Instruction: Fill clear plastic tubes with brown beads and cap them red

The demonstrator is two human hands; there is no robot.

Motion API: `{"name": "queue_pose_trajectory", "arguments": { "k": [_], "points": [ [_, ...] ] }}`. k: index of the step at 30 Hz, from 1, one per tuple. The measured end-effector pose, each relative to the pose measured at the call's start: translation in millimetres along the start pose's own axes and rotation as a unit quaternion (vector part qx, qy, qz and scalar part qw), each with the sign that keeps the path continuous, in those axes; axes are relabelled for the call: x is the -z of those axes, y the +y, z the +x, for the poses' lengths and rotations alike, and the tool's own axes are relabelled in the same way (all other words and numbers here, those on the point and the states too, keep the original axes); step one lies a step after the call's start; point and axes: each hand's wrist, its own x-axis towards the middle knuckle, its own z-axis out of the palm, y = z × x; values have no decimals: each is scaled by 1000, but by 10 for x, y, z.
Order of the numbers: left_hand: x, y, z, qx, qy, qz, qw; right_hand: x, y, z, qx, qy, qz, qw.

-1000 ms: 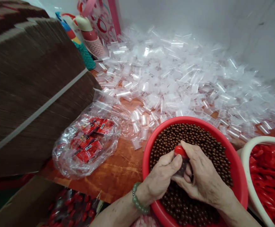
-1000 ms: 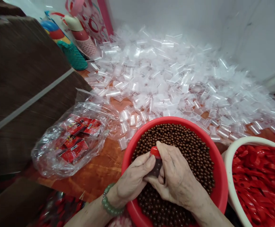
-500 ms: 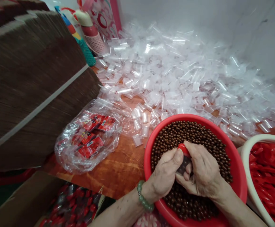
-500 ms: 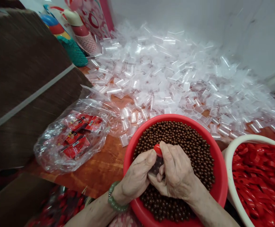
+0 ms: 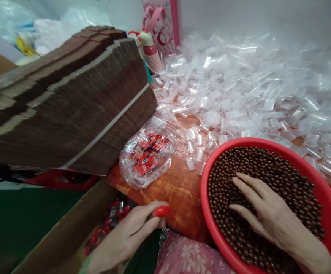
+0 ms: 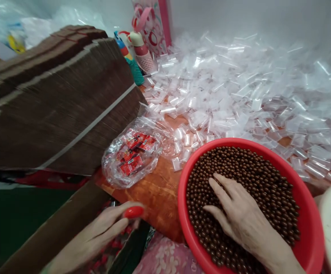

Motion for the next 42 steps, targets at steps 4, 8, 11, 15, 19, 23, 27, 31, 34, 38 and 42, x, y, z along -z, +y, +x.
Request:
{"name": "queue_pose_trajectory", "arguments": {
  "k": [4, 8, 11, 15, 19, 23, 27, 31, 34, 38, 42],
  "points": [
    [418, -626, -435, 56, 140, 230, 961, -101, 112, -47, -19, -39, -1, 999],
    [181, -477, 12, 1, 214, 272, 938, -160, 133, -3, -23, -41, -24, 999],
    [-270, -118, 701, -63, 153, 222, 961, -199, 176, 10, -24, -44, -65, 997],
    [-790, 84, 1467, -5, 189, 282, 941, -257, 263, -7, -33, -46, -115, 992],
    [-987, -23, 1753, 21, 197, 277, 940, -327, 260, 6, -62, -40, -114, 991],
    [-966, -186, 1693, -6, 198, 229, 953, -380, 123, 47, -76, -79, -67, 992],
    [-848, -272, 1532, -39, 194, 154, 968, -409, -41, 64, -70, -131, -11, 989],
    [-723, -130, 1340, -66, 227, 34, 971, -346, -109, 91, -93, -176, 77, 977],
    [-669, 130, 1173, -99, 228, -40, 968, -208, -84, 156, -164, -189, 232, 940],
    [-713, 524, 1005, -178, 159, -50, 970, -37, -19, 263, -284, -134, 550, 774],
    [-952, 806, 1001, -206, 35, -96, 973, 32, -3, 349, -347, -13, 714, 608]
  ]
}}
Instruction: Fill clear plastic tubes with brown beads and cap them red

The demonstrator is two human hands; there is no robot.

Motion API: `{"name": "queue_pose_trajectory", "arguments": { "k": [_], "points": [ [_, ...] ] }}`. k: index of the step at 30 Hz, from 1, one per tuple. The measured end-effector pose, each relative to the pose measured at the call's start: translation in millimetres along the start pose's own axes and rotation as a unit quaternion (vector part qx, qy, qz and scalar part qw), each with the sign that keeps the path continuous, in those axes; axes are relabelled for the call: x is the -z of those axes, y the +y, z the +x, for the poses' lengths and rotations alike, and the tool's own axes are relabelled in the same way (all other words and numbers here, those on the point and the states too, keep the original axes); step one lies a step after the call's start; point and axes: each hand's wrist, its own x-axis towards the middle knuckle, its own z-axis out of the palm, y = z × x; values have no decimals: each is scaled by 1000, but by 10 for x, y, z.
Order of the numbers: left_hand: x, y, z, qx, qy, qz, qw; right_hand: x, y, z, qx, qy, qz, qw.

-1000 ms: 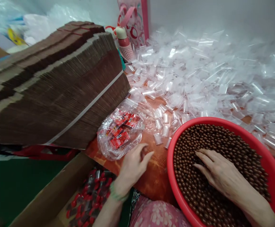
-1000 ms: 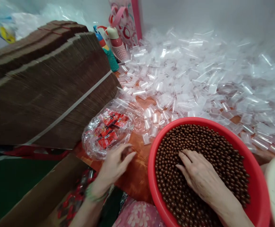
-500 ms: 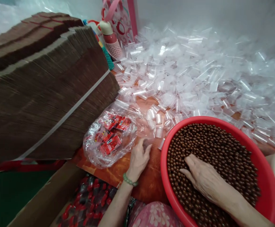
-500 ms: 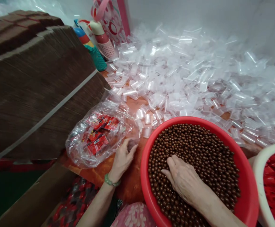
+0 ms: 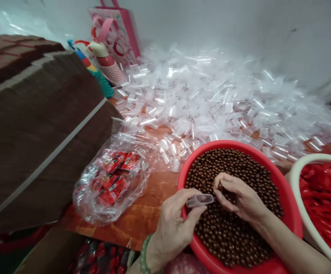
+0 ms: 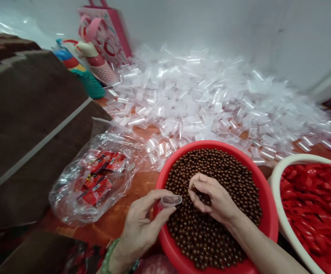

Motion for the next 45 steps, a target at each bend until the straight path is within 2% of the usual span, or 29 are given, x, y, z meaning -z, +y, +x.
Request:
{"name": "queue_pose_trajectory", "arguments": {
  "k": [4, 7, 12, 18, 24, 32, 39, 45],
  "points": [
    [-304, 26, 102, 12, -100, -4, 995, -25, -44, 25, 17, 85, 106, 991],
    [-419, 8, 152, 22, -145, 35, 989, -7, -61, 35, 53, 132, 122, 982],
    [-465, -27, 174, 45, -213, 110, 970, -4, -61, 5, 79, 113, 99, 985],
    [-451, -27, 219, 46, -207, 78, 974, -68, -52, -51, 108, 94, 46, 989],
    [-402, -3, 260, 91, -202, 46, 974, -60, -40, -86, 167, 59, 50, 983],
    [-388, -52, 276, 121, -205, -35, 971, -72, -22, -124, 159, 18, 68, 985],
    [-367, -56, 287, 134, -197, -92, 967, 10, 18, -163, 180, 5, -45, 983],
    [-359, -121, 291, 138, -172, -153, 963, 25, -85, -272, 133, -50, -166, 976]
  ]
}}
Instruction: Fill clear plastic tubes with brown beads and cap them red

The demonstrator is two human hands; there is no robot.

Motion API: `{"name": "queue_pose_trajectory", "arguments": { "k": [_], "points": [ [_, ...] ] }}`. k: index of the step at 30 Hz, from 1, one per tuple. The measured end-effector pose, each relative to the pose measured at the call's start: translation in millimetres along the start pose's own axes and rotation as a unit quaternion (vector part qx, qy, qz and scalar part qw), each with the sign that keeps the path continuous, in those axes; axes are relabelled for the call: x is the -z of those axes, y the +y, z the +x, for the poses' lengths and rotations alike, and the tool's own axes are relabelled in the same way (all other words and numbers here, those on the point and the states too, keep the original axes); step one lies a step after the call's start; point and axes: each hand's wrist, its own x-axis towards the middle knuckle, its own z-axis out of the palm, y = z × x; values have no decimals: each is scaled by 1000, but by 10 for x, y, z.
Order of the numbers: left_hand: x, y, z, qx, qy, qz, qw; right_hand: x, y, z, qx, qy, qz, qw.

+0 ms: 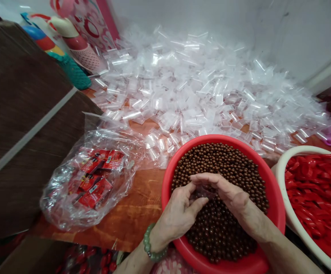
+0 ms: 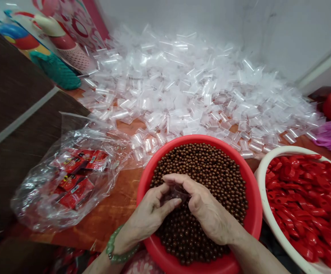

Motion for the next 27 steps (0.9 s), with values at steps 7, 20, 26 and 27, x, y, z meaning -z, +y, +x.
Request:
{"name": "queue_pose_trajectory", "arguments": {
  "k": [7, 20, 26, 27],
  "points": [
    [18, 23, 11, 4, -30, -154, 988, 67, -85, 3, -4, 2, 26, 1000],
    [49, 59, -60, -40, -16, -136, 990, 357, 42, -2, -4, 146, -297, 944],
    [45, 28, -31, -45, -7, -184, 982, 293, 155, 62, -70, 12, -524, 849],
    [43, 26, -29, -45, -7, -196, 979, 273, 171, 63, -69, -6, -538, 840]
  ]
}}
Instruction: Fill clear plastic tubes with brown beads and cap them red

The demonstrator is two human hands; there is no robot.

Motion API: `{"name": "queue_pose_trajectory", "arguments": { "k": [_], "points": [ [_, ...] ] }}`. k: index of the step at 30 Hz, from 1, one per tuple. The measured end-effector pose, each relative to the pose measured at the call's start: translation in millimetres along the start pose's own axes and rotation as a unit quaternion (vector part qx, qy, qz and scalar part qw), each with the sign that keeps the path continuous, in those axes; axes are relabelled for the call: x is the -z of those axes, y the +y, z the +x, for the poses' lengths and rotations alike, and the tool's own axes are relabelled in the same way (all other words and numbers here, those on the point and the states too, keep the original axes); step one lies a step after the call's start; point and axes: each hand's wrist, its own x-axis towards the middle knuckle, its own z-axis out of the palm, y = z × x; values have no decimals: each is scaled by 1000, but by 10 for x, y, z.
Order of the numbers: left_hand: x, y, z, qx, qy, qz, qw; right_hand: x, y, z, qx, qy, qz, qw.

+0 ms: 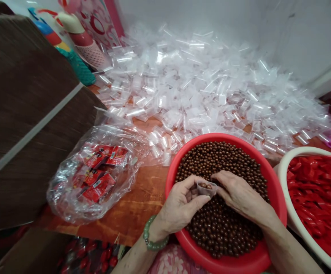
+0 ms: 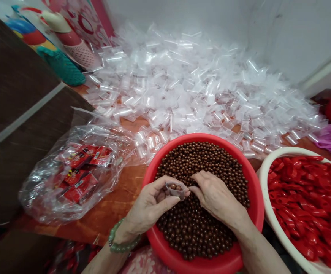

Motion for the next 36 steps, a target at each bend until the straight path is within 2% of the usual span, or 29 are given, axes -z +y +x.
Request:
{"name": "queue_pose_trajectory", "arguments": {
  "k": [3, 11, 14, 17, 18, 20, 22, 24, 28, 36],
  "points": [
    [-8, 2, 3, 2, 4, -30, 1000, -71, -19, 1, 22, -18, -23, 999],
    [-31, 18, 20, 42, -16, -49, 998, -267, 4, 9, 55, -8, 3, 998],
    [-31, 12, 27, 44, -27, -56, 997, -249, 6, 8, 48, 1, 15, 999],
    [-33, 9, 30, 39, -22, -44, 998, -121, 22, 19, 34, 17, 22, 999],
    [-34, 8, 31, 37, -18, -36, 998, -60, 24, 24, 27, 40, 37, 998],
    [-36, 4, 31, 36, -13, -16, 999, 58, 9, 31, 16, 124, 108, 986],
    [-36, -3, 32, 41, -17, 4, 999, 139, -41, 34, 19, 223, 206, 953],
    [-33, -10, 33, 48, -19, 12, 999, 170, -118, 36, 47, 264, 269, 925],
    [-27, -7, 33, 55, -21, 17, 998, 151, -235, 46, 107, 215, 275, 931],
    [23, 26, 45, 74, -76, -85, 991, 200, -180, 54, 109, 164, 254, 947]
  ]
}}
